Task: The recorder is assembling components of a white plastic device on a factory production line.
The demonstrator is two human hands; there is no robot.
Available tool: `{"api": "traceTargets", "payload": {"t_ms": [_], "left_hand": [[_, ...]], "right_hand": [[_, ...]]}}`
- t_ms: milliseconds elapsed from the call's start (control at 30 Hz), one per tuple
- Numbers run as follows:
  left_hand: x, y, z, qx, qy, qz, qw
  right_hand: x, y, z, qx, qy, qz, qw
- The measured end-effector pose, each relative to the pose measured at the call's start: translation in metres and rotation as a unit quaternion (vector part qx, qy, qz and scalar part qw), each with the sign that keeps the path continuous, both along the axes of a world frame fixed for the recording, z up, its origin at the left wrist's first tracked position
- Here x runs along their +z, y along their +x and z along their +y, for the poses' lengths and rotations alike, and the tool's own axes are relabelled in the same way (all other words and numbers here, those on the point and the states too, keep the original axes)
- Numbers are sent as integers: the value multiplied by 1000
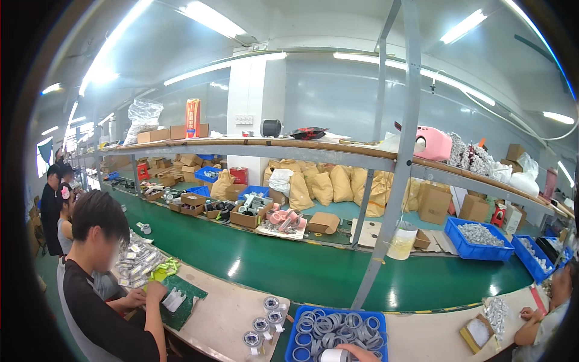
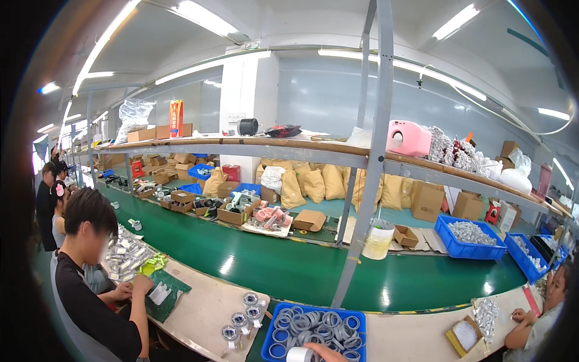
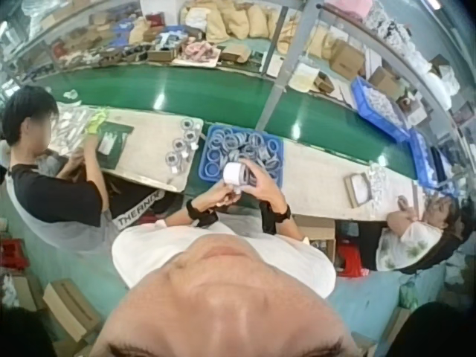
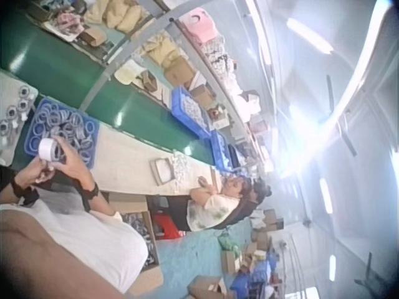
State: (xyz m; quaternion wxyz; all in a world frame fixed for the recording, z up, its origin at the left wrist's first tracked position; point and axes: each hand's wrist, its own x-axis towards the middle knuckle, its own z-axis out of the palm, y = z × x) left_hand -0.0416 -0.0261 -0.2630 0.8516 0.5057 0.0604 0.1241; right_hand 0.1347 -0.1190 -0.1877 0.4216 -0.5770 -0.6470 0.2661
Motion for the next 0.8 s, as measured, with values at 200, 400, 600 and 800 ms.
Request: {"api": "traceTargets", "payload": {"t_ms": [200,400,600,800], "left_hand": [[-7,-7,-14,-26,-106,-70,992],[-2,-5,-22,-41,-105,-27,993],[-8,-4,-17,-79,-20,-86,993],[-18,-9,-11,97,66,-188,975]], "right_hand": [[-9,-12,0,57,7,79,995],[-1,-24,-11,-36,20,97,994],[-11,-10,-6,-90,170,144,971],[-14,-13,15,-125,153,323,926]]}}
